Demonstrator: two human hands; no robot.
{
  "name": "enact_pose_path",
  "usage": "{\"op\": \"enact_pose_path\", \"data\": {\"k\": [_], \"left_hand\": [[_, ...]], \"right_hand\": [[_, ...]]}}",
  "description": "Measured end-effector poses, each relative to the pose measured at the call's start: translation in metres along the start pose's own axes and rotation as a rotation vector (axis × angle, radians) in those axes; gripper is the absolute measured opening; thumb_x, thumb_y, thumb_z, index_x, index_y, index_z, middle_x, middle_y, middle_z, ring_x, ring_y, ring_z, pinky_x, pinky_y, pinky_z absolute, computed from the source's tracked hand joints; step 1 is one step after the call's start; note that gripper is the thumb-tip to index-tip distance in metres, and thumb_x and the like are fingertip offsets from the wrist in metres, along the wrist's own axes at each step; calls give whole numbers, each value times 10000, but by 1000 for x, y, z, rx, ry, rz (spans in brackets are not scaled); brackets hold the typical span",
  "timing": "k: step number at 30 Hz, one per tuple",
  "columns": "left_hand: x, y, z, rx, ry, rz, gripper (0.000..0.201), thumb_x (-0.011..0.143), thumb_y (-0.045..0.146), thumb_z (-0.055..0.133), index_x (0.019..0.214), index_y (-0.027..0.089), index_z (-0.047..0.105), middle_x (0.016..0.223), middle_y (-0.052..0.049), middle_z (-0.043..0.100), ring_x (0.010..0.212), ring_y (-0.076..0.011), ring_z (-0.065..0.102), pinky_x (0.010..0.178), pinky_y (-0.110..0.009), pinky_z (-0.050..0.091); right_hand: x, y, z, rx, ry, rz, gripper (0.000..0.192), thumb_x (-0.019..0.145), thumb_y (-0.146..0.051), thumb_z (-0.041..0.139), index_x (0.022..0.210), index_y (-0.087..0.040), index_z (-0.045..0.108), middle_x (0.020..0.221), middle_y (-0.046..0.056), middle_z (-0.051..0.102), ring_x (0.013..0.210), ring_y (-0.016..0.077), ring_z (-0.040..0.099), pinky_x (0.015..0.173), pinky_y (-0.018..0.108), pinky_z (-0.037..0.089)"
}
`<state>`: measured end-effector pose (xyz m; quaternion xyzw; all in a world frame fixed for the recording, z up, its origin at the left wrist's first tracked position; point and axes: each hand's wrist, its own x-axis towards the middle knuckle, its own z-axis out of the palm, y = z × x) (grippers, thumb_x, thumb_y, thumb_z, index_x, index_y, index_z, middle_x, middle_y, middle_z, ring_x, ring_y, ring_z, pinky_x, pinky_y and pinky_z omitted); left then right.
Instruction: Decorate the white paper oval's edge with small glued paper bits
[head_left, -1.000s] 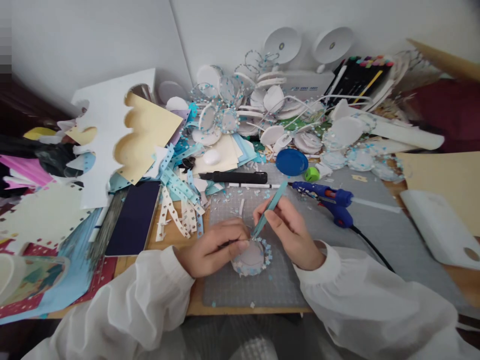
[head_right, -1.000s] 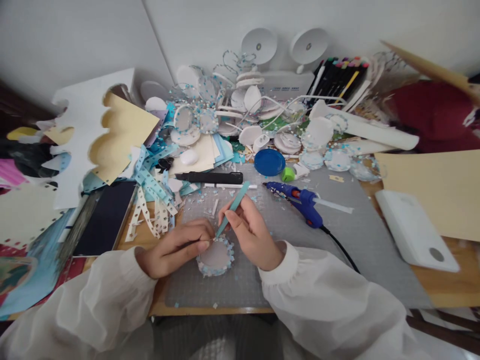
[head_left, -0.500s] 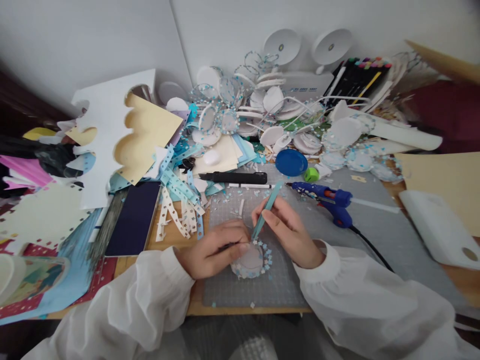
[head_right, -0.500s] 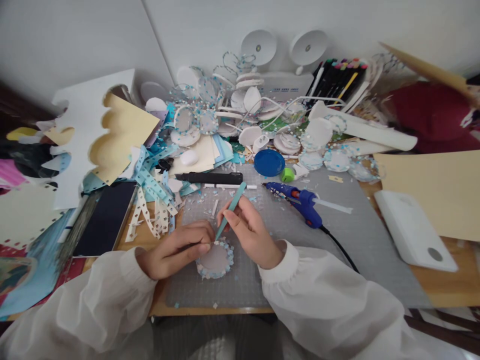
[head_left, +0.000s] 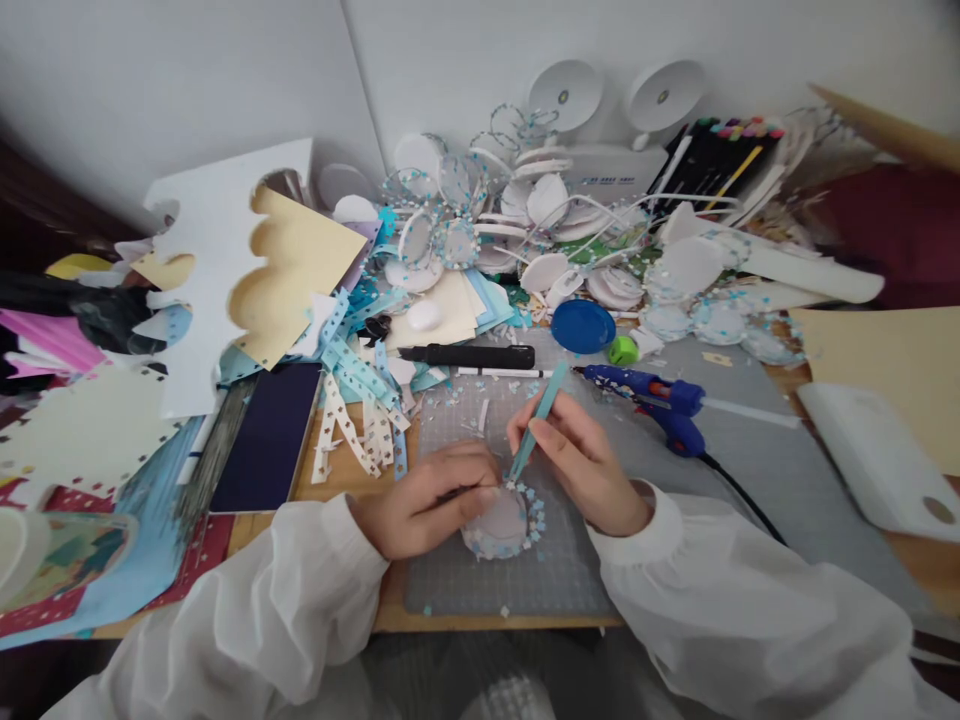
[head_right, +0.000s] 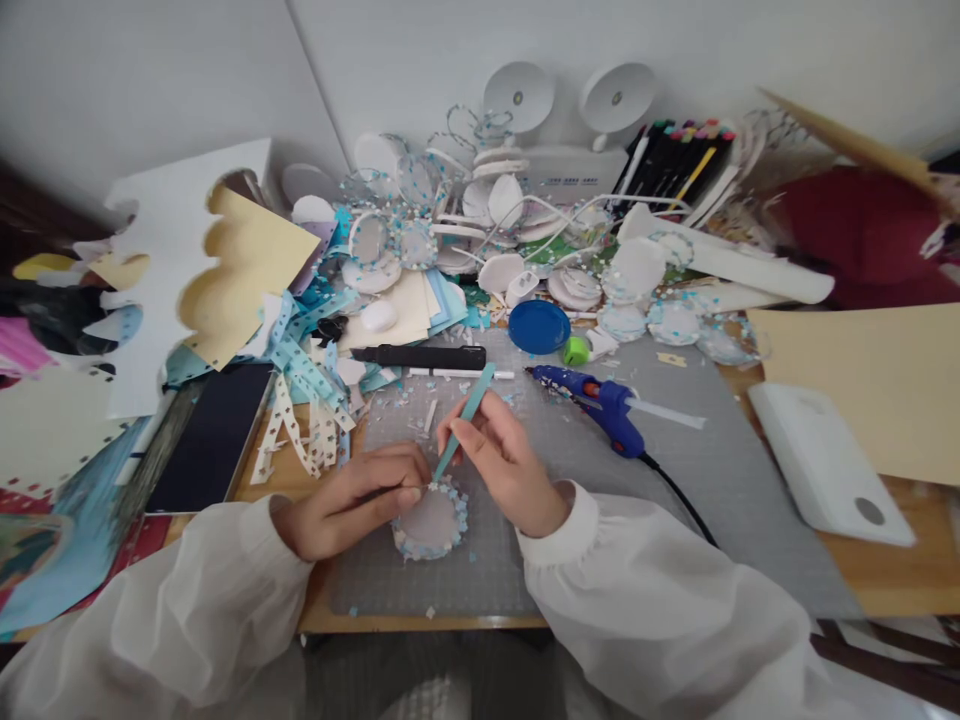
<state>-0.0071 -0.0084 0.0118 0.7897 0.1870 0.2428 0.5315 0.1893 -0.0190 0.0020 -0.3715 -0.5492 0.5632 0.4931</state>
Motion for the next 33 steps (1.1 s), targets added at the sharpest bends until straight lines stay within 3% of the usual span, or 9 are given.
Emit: {"op": "enact_pose_path", "data": {"k": [10, 18, 23, 33], "left_hand": [[0, -1, 1, 6, -6, 22, 261, 986, 245, 370, 756, 161, 464, 764, -42, 481, 793, -161, 468, 767, -298, 414], [1, 2, 0, -17, -4, 8, 248, 983, 224, 370, 766, 155, 467, 801, -61, 511, 806, -160, 478, 761, -289, 415], [0, 1, 0, -45, 7, -11, 241, 979, 222, 374, 766, 154, 464, 790, -49, 489, 790, -156, 470, 759, -290, 404], [1, 3, -1, -72, 5, -4, 262, 983, 249, 375, 754, 159, 467, 783, -45, 481, 793, -158, 475, 757, -282, 410]], "right_hand": [[1, -8, 4, -68, -29, 36, 225, 925, -408, 512, 837, -201, 517, 757, 3, 555, 628, 116, 495, 611, 269, 436], [2, 0, 0, 111, 33, 46, 192, 922, -395, 523, 868, -212, 508, 722, -16, 549, 633, 121, 492, 591, 263, 409], [1, -4, 1, 34, -45, 51, 203, 932, -382, 509, 845, -199, 527, 755, -3, 549, 637, 114, 485, 607, 265, 407], [1, -3, 1, -29, -11, 109, 225, 907, -417, 536, 823, -209, 530, 748, 3, 548, 651, 128, 493, 623, 275, 417]]}}
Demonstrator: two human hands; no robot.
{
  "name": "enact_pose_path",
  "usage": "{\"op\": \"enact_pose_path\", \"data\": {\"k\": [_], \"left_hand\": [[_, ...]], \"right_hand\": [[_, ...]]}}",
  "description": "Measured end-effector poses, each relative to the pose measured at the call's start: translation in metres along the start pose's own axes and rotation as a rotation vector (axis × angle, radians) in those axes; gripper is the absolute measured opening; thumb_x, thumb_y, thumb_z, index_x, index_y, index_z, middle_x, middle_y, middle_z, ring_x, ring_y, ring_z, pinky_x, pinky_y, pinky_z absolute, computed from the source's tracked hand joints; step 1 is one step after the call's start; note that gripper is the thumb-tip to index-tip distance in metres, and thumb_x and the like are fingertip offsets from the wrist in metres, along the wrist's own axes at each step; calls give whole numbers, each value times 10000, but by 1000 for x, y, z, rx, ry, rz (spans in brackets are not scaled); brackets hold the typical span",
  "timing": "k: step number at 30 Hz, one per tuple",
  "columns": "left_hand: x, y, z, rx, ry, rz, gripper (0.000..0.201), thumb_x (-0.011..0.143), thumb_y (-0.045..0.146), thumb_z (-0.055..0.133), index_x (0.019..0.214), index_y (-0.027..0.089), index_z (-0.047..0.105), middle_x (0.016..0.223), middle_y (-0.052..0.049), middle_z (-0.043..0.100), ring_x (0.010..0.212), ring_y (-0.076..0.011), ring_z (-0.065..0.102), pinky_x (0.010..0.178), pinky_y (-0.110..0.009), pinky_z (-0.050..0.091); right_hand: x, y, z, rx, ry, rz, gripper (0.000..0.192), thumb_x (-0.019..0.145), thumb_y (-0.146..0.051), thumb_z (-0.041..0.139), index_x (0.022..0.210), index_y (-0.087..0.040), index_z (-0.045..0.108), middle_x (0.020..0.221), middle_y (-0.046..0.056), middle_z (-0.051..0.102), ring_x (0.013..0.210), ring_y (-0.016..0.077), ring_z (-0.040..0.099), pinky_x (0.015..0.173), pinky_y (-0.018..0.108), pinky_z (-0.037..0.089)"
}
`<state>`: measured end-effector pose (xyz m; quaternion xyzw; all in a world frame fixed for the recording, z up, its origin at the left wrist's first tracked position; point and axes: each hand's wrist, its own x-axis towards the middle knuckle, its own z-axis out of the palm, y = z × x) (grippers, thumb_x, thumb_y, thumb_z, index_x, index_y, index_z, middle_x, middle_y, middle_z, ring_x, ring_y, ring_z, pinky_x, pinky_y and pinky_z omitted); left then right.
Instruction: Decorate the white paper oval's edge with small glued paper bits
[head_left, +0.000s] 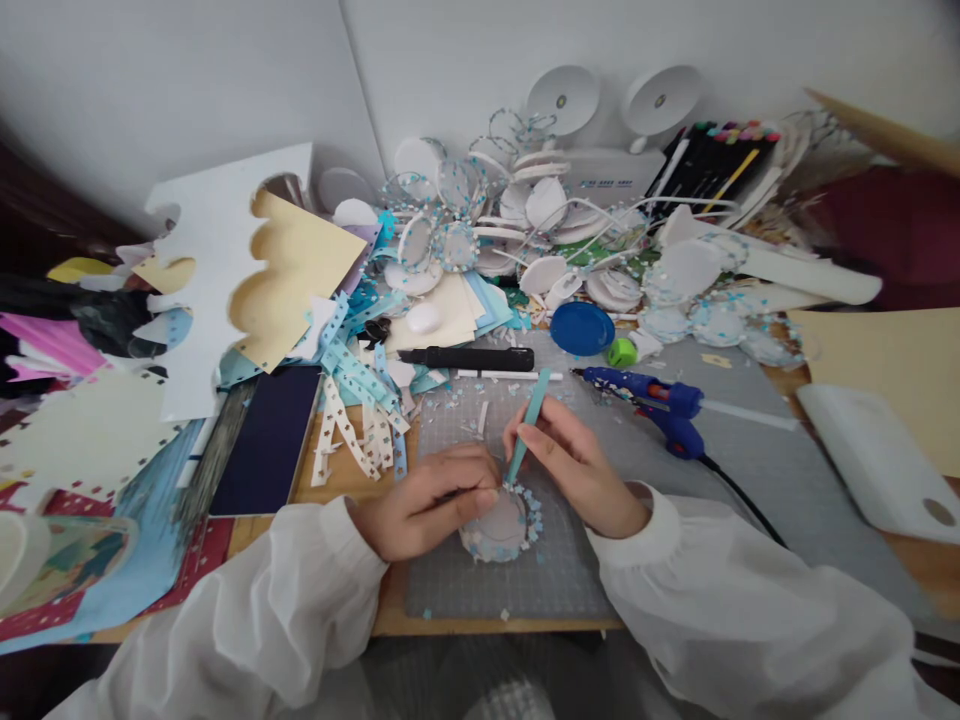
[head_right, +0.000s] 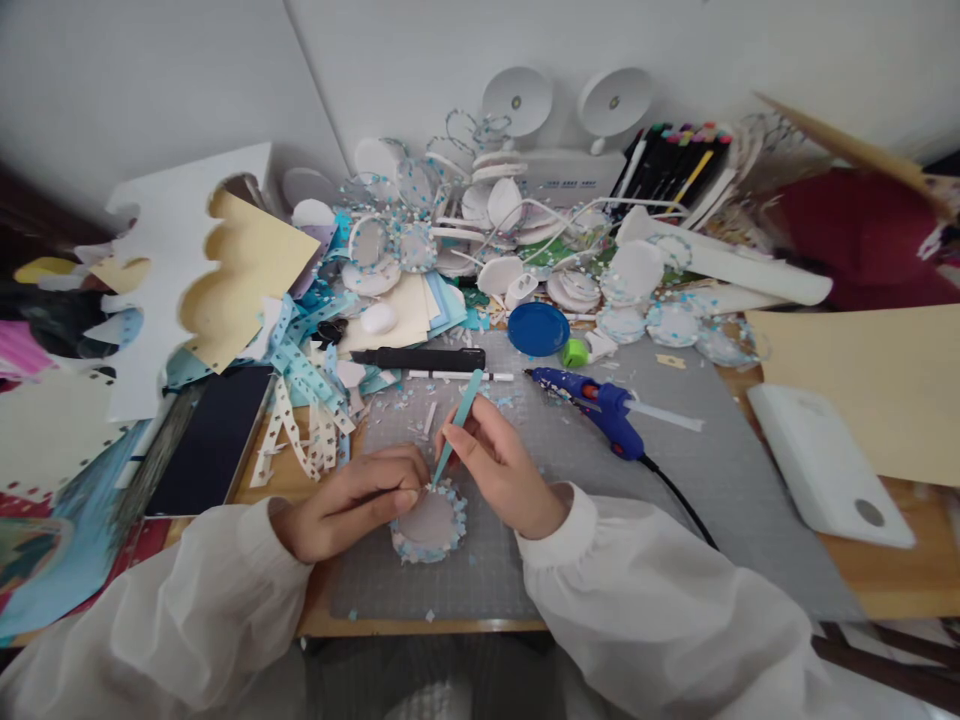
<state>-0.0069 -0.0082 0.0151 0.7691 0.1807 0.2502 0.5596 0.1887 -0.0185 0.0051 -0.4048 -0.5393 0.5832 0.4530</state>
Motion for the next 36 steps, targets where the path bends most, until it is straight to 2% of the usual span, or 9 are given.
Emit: {"op": "enact_pose_path", "data": {"k": [6, 8, 12, 15, 20, 24, 27, 30, 36], "left_hand": [[0, 2, 0, -37, 29, 2, 266, 982, 251, 382, 756, 152, 482, 804, -56, 506, 787, -154, 493, 743, -274, 413], [0, 1, 0, -45, 41, -4, 275, 982, 253, 383, 745, 153, 480, 798, -54, 505, 780, -153, 492, 738, -273, 410], [0, 0, 0, -47, 46, -10, 282, 981, 265, 385, 738, 155, 476, 794, -50, 495, 782, -156, 487, 740, -275, 406], [0, -1, 0, -60, 52, -25, 280, 979, 254, 391, 732, 153, 475, 789, -44, 490, 777, -152, 483, 734, -271, 400], [1, -1, -1, -99, 71, -32, 276, 975, 245, 406, 726, 150, 480, 783, -37, 483, 768, -145, 480, 727, -268, 397], [1, 0, -1, -89, 67, -18, 279, 975, 256, 412, 734, 147, 502, 780, -48, 516, 764, -149, 495, 726, -275, 404], [0, -2, -1, -23, 76, 22, 287, 970, 262, 430, 724, 147, 522, 782, -59, 556, 805, -166, 508, 817, -318, 401], [0, -4, 0, 7, 105, 50, 281, 963, 266, 452, 726, 148, 545, 779, -63, 575, 835, -178, 515, 888, -359, 388], [-1, -4, 2, -44, 126, 53, 248, 941, 240, 500, 739, 130, 593, 773, -78, 590, 798, -169, 551, 750, -295, 447]], "right_hand": [[4, 4, -3, 193, 64, 65, 222, 869, -436, 578, 852, -224, 514, 712, -11, 558, 622, 132, 502, 579, 270, 417], [4, 3, -3, 208, 43, 58, 227, 871, -443, 572, 860, -224, 515, 712, -11, 559, 630, 135, 512, 585, 271, 427], [0, -1, -1, 69, -26, -24, 195, 908, -410, 534, 871, -218, 534, 775, 7, 572, 671, 131, 525, 625, 272, 447], [-2, -4, 1, -50, 11, -92, 173, 912, -390, 535, 866, -224, 532, 782, 9, 569, 694, 135, 532, 650, 270, 459], [0, 0, 0, -10, 49, -68, 153, 908, -383, 539, 871, -235, 545, 775, 9, 588, 692, 144, 549, 641, 278, 479], [7, 8, -4, 141, 253, -91, 124, 896, -368, 560, 902, -244, 576, 839, 1, 585, 661, 123, 530, 617, 272, 466], [11, 10, -7, 153, 405, -161, 96, 876, -341, 595, 918, -255, 600, 908, -7, 566, 669, 106, 525, 626, 266, 462], [13, 10, -7, 50, 454, -213, 97, 846, -312, 638, 923, -257, 616, 900, -9, 583, 662, 105, 538, 630, 269, 470], [16, 9, -7, -99, 551, -275, 175, 723, -265, 760, 811, -229, 614, 822, -2, 633, 748, 144, 607, 683, 290, 505]]}}
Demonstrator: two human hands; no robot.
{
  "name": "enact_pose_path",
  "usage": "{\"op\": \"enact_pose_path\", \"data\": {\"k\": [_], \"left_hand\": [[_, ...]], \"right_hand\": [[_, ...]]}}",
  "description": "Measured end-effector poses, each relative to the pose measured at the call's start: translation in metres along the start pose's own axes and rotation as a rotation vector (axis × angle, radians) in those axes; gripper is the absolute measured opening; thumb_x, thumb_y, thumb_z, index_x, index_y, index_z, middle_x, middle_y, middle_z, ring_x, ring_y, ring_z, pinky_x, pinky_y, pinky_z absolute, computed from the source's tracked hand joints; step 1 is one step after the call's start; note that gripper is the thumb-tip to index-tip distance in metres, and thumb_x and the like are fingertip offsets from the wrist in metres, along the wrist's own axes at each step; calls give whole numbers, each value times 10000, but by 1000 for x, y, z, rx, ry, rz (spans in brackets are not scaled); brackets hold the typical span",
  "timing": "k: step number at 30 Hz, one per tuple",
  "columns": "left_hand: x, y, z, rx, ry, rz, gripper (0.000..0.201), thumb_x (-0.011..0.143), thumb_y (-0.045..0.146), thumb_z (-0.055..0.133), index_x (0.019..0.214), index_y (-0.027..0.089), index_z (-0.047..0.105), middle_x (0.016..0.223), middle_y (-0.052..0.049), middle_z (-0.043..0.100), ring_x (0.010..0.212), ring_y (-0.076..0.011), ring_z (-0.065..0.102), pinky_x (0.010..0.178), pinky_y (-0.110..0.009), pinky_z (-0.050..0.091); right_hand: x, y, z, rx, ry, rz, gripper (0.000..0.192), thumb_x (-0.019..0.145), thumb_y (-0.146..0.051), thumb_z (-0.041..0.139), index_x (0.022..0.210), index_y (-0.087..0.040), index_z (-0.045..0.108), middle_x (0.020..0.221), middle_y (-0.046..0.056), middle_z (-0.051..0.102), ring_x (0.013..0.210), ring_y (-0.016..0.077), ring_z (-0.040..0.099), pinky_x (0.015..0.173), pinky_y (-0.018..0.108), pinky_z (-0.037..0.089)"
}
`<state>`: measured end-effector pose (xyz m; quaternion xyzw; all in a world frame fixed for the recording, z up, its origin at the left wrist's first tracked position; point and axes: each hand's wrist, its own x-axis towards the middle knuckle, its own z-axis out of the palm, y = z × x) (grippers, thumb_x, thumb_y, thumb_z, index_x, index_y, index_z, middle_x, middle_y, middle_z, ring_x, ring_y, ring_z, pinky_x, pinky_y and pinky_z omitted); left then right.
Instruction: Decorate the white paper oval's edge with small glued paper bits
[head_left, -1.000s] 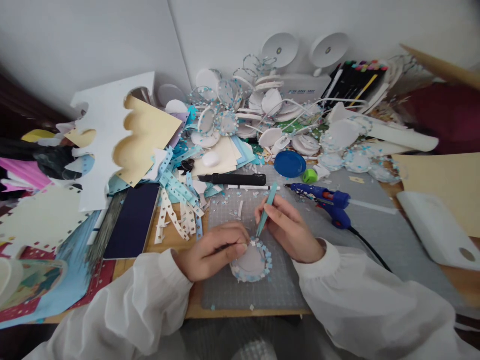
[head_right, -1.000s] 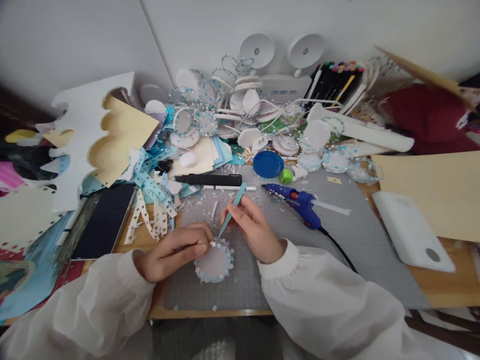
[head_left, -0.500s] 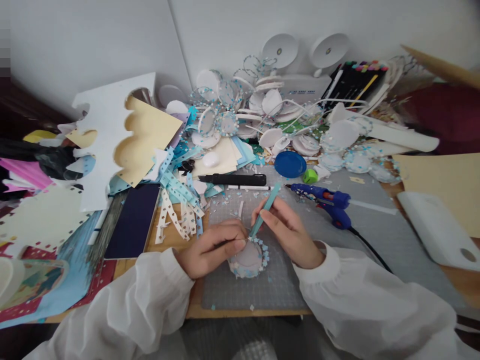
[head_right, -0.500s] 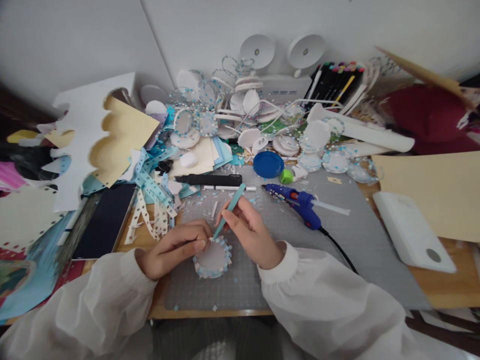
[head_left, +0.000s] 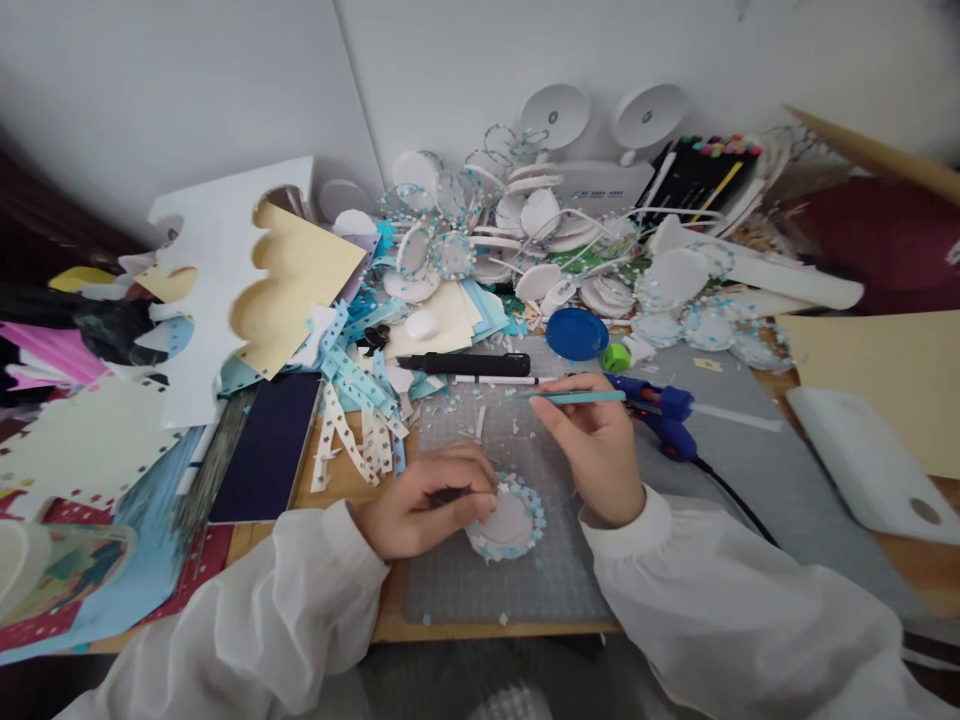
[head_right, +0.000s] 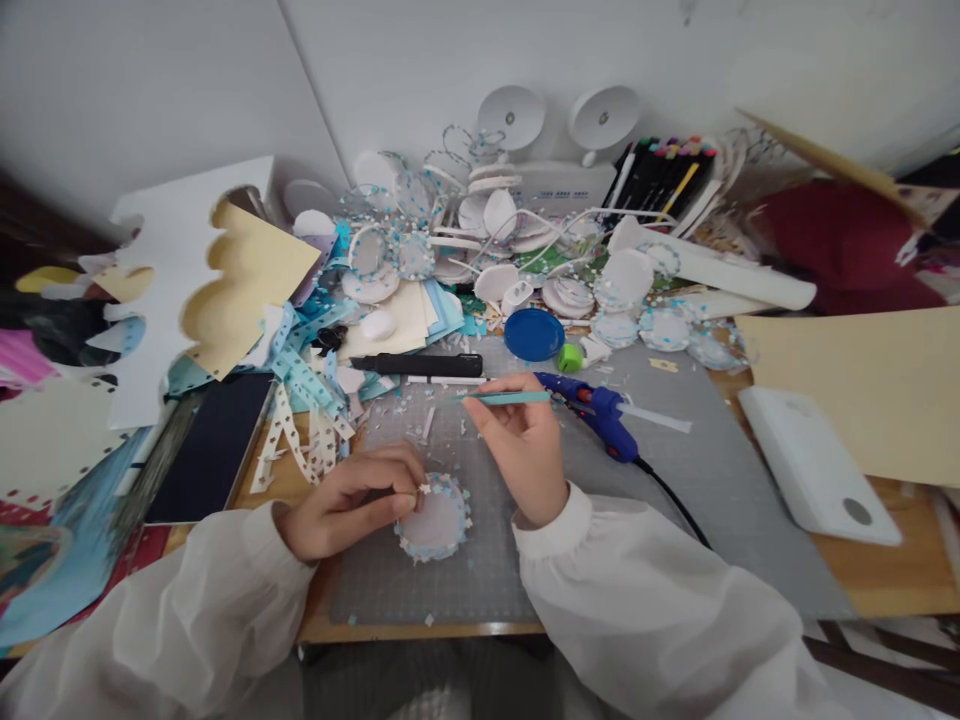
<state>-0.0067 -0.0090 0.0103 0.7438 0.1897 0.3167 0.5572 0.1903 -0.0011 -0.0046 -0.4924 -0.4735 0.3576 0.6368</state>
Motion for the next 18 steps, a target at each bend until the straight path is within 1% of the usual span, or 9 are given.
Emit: {"op": "enact_pose_path", "data": {"k": [3, 7, 10, 14, 18], "left_hand": [[1, 1, 0, 1, -3, -1, 266, 940, 255, 504, 733, 128, 613, 761, -85, 609, 776, -169, 566, 726, -286, 458], [1, 2, 0, -6, -17, -19, 286, 952, 258, 477, 742, 128, 620, 729, -88, 619, 748, -168, 569, 705, -281, 465], [1, 1, -1, 1, -40, -20, 308, 960, 266, 460, 736, 128, 619, 703, -89, 623, 737, -169, 570, 697, -282, 465], [0, 0, 0, 14, -34, -13, 292, 946, 265, 492, 732, 125, 631, 701, -91, 639, 714, -163, 575, 680, -280, 468], [1, -3, 3, 64, -23, -18, 250, 919, 230, 540, 725, 119, 651, 716, -95, 668, 702, -156, 600, 675, -269, 481]], "right_hand": [[0, -1, -1, -28, -32, 29, 179, 708, -272, 773, 771, -223, 612, 804, 6, 648, 769, 159, 625, 695, 307, 517], [0, -3, -2, -70, -52, 67, 169, 728, -304, 756, 764, -221, 613, 785, 12, 638, 725, 159, 608, 662, 311, 509], [0, -4, -2, -73, -60, 88, 180, 752, -340, 731, 793, -224, 599, 789, 13, 623, 672, 151, 584, 630, 311, 501], [-1, -3, -1, -85, -65, 44, 191, 755, -321, 732, 818, -226, 579, 823, 16, 622, 761, 165, 612, 685, 315, 520], [-4, -1, -1, -124, -144, 7, 154, 773, -286, 719, 804, -217, 585, 830, 22, 624, 812, 173, 627, 718, 320, 528]]}}
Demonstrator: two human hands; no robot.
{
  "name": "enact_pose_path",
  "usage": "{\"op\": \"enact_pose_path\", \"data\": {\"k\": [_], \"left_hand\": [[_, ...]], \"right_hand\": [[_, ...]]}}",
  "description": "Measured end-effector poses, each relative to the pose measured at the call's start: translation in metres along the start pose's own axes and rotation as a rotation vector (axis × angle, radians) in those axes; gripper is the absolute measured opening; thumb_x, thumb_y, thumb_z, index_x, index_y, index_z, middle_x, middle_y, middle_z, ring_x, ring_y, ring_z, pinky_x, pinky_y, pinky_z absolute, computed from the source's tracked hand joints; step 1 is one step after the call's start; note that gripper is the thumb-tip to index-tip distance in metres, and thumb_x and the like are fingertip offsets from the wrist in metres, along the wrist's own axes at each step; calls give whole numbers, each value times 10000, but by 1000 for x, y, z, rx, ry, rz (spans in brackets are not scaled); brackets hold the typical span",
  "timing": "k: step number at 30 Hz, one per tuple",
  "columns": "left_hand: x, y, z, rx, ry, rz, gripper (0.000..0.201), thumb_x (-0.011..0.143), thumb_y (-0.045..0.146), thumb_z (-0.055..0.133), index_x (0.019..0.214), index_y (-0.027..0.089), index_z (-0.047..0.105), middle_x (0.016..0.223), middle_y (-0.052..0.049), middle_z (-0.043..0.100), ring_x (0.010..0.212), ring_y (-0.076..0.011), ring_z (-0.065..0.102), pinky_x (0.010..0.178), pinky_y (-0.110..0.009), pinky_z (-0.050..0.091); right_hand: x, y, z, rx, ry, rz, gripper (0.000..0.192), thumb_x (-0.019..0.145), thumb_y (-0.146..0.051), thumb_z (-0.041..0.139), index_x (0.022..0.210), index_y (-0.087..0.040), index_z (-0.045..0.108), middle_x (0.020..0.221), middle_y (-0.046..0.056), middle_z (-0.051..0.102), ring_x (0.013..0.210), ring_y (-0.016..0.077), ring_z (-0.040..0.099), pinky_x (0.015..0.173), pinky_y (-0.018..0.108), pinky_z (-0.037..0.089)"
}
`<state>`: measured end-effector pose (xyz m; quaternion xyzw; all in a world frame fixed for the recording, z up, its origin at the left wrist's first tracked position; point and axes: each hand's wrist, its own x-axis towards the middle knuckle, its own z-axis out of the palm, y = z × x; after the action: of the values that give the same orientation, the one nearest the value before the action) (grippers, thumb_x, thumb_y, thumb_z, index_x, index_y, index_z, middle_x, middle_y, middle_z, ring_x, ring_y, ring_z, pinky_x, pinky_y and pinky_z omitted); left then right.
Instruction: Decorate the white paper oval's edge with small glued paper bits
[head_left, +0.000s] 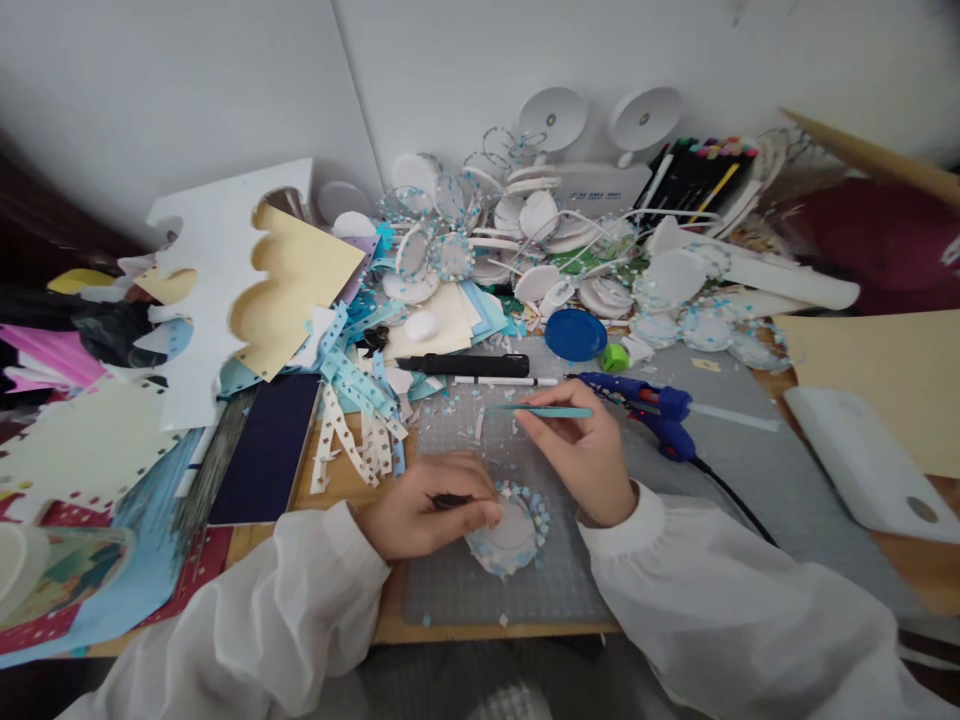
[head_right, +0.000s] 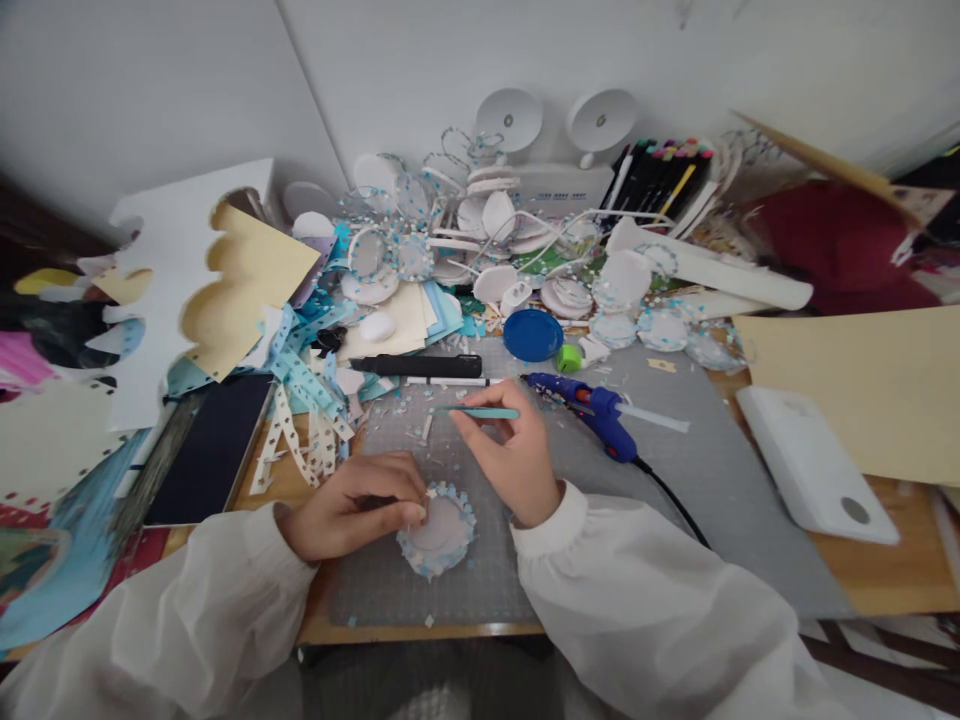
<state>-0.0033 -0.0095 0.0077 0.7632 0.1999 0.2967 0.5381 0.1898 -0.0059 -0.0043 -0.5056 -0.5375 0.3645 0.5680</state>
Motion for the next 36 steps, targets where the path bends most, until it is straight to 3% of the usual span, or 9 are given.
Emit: {"op": "enact_pose_path", "data": {"k": [3, 9, 15, 19, 23, 25, 31, 36], "left_hand": [[1, -1, 2, 38, 29, -2, 216, 894, 198, 573, 718, 115, 665, 738, -109, 691, 727, -164, 633, 694, -269, 501], [0, -2, 2, 107, 161, 15, 105, 817, 180, 680, 734, 118, 696, 882, -137, 710, 840, -184, 675, 766, -276, 526], [1, 4, 0, 96, 301, -61, 255, 907, 226, 554, 709, 138, 689, 878, -107, 700, 804, -173, 662, 732, -274, 508], [-3, 1, -1, 10, 487, -72, 394, 950, 282, 477, 619, 150, 645, 704, -65, 643, 711, -160, 608, 694, -286, 460], [-8, -5, 0, -142, 678, -167, 530, 960, 365, 433, 471, 163, 465, 434, 20, 389, 441, -98, 364, 488, -269, 289], [-10, -6, 1, -198, 697, -186, 562, 956, 391, 431, 442, 167, 395, 394, 36, 304, 408, -89, 285, 464, -278, 222], [-9, -4, 3, -224, 664, -186, 598, 934, 405, 468, 408, 165, 314, 375, 39, 267, 393, -75, 267, 456, -278, 200], [-7, -5, 2, -267, 709, -234, 367, 914, 372, 505, 613, 163, 534, 389, 71, 293, 354, -64, 227, 404, -245, 141]], "right_hand": [[-1, 1, 0, -9, -31, -30, 144, 780, -271, 715, 808, -216, 585, 822, 26, 625, 824, 178, 632, 738, 329, 533], [-1, 2, -2, -73, 61, -114, 127, 793, -268, 703, 820, -226, 586, 844, 33, 625, 849, 189, 639, 749, 344, 549], [2, 4, -5, -152, 199, -311, 144, 783, -195, 700, 790, -242, 565, 832, 49, 665, 858, 212, 660, 767, 385, 551], [3, 4, -6, -211, 186, -319, 137, 790, -208, 687, 774, -243, 557, 815, 52, 673, 852, 217, 664, 750, 386, 556], [3, 3, -5, -240, 139, -344, 145, 782, -170, 678, 759, -239, 553, 772, 29, 651, 800, 199, 660, 724, 358, 542], [2, 2, -5, -240, 116, -342, 147, 781, -156, 671, 755, -236, 551, 764, 26, 637, 790, 196, 656, 713, 350, 533], [2, 2, -4, -270, 94, -324, 144, 779, -156, 653, 725, -231, 543, 727, 16, 623, 763, 185, 637, 682, 328, 519], [4, 4, -4, -357, 142, -352, 125, 787, -168, 636, 724, -233, 550, 731, 20, 643, 752, 183, 639, 672, 320, 525]]}}
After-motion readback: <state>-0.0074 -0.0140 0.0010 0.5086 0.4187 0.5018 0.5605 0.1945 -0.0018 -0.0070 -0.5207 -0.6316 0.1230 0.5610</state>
